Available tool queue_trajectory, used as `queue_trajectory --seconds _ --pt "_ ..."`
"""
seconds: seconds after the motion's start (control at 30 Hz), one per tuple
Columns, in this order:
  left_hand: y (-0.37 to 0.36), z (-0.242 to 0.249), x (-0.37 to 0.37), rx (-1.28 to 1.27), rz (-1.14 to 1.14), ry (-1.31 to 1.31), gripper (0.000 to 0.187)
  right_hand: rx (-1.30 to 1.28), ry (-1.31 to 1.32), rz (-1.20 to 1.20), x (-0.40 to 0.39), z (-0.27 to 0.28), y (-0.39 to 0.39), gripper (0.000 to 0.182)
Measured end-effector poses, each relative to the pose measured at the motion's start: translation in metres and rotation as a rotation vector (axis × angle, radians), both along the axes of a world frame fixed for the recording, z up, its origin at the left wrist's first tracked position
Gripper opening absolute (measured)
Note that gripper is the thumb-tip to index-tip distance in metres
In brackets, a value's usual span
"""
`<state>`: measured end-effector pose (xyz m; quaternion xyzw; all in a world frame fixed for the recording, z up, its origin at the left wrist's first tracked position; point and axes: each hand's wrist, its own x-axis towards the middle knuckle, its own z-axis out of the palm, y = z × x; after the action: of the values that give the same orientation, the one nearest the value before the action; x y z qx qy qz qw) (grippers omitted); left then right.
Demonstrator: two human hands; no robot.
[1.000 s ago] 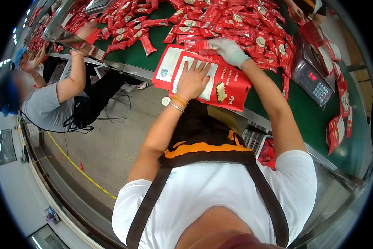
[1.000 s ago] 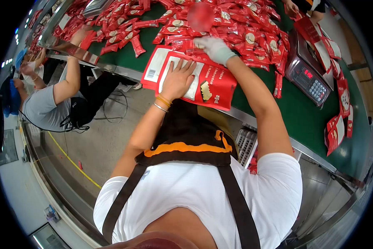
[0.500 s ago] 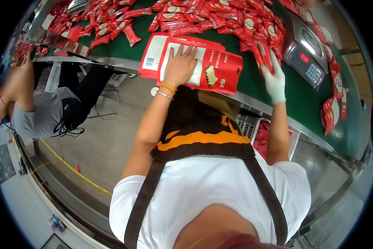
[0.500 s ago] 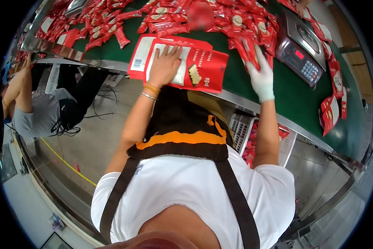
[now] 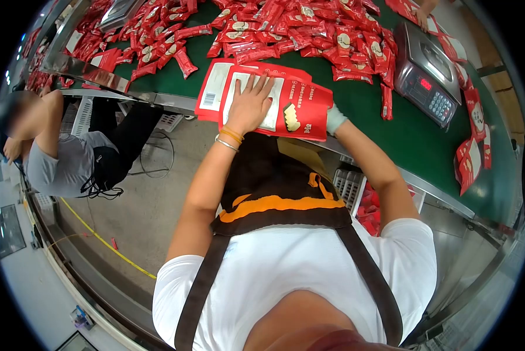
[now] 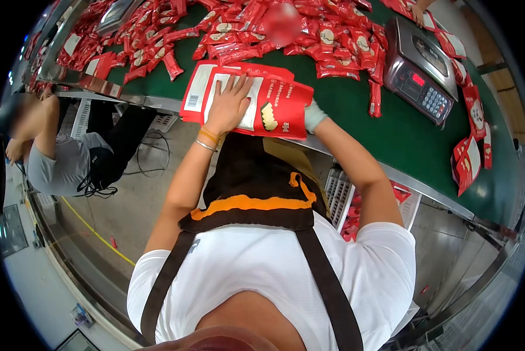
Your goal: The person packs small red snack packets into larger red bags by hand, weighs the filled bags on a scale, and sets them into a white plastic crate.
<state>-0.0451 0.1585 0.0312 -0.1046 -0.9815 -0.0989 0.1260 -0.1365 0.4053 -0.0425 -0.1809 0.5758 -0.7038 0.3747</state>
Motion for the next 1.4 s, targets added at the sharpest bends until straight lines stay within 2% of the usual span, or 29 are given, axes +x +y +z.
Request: queue_trajectory --seconds 0.03,0.1,0.13,0.3,0.4,0.43,0.47,0.5,0.53,0.57,0.6,0.63,0.67,0.7,0.77,0.8,0.87,0.9,0.97,1.03,1.1,1.17,1.23,1.27,1.33,1.4 --pt "0.001 -0.001 0.001 -0.018 -0.008 -0.011 0.056 -0.011 -0.004 0.048 0.002 0.007 -0.017 0.038" --pt "0.002 0.000 0.000 -0.009 -0.016 -0.012 0.057 0.110 0.310 0.063 -0.005 0.003 -0.035 0.038" --pt "0.002 -0.005 0.001 -0.005 0.015 0.029 0.058 0.135 0.368 0.064 -0.008 0.001 -0.042 0.038" --pt "0.003 0.002 0.004 0.024 -0.016 0.038 0.057 0.155 0.447 0.082 -0.008 0.000 -0.036 0.039" --pt "0.001 0.006 0.005 0.089 -0.038 -0.034 0.055 0.125 0.545 0.150 -0.020 0.030 0.013 0.040" --pt "0.001 0.007 0.005 0.094 -0.035 -0.030 0.055 0.202 0.608 0.200 -0.028 0.075 0.018 0.034" --pt "0.002 0.007 0.004 0.099 -0.032 -0.027 0.053 0.569 0.377 0.192 -0.037 0.099 0.031 0.027" --pt "0.002 0.007 0.004 0.104 -0.031 -0.026 0.052 0.694 0.391 0.121 -0.048 0.118 0.042 0.022" --pt "0.002 0.007 0.004 0.105 -0.035 -0.027 0.052 0.650 0.659 0.029 -0.061 0.132 0.048 0.022" --pt "0.002 0.007 0.004 0.106 -0.036 -0.032 0.051 0.693 0.725 -0.127 -0.078 0.140 0.046 0.023" --pt "0.002 0.008 0.003 0.104 -0.038 -0.034 0.051 0.619 0.752 -0.377 -0.092 0.138 0.034 0.025" --pt "0.001 0.008 0.002 0.100 -0.038 -0.029 0.051 0.652 0.766 -0.415 -0.108 0.142 0.027 0.028" --pt "0.002 0.007 0.002 0.100 -0.036 -0.026 0.051 0.616 0.954 -0.489 -0.127 0.133 0.015 0.027" --pt "0.002 0.006 0.003 0.100 -0.032 -0.023 0.051 0.709 1.013 -0.529 -0.140 0.131 0.000 0.029" --pt "0.002 0.005 0.003 0.096 -0.027 -0.004 0.051 1.065 1.011 -0.554 -0.201 0.087 -0.027 0.041" --pt "0.003 0.005 0.004 0.092 -0.024 0.013 0.051 1.050 1.022 -0.556 -0.203 0.094 -0.037 0.041" --pt "0.002 0.005 0.002 0.077 -0.020 0.032 0.051 1.237 0.838 -0.634 -0.206 0.107 -0.065 0.064" --pt "0.003 0.006 0.002 0.070 -0.010 0.025 0.050 1.226 0.845 -0.630 -0.202 0.118 -0.071 0.064" --pt "0.002 0.006 0.003 0.080 -0.010 0.032 0.050 1.333 0.883 -0.502 -0.192 0.139 -0.074 0.079" --pt "0.003 0.008 0.003 0.081 -0.007 0.028 0.050 1.327 0.896 -0.466 -0.209 0.120 -0.068 0.080" --pt "0.003 0.008 0.003 0.087 -0.002 0.023 0.050 1.339 1.062 -0.368 -0.209 0.115 -0.064 0.077" --pt "0.003 0.007 0.002 0.062 0.002 0.023 0.051 1.222 1.328 -0.307 -0.197 0.115 -0.058 0.062" --pt "0.002 0.006 0.001 0.063 0.000 0.030 0.051 1.237 1.461 -0.092 -0.194 0.121 -0.057 0.052" --pt "0.002 0.005 0.002 0.059 -0.004 0.037 0.051 1.239 1.455 -0.086 -0.196 0.114 -0.057 0.052" --pt "0.002 0.004 0.003 0.065 -0.004 0.026 0.050 1.028 1.355 -0.077 -0.209 0.100 -0.058 0.044" --pt "0.002 0.005 0.002 0.068 0.002 0.021 0.050 1.109 1.324 -0.054 -0.195 0.119 -0.059 0.042"
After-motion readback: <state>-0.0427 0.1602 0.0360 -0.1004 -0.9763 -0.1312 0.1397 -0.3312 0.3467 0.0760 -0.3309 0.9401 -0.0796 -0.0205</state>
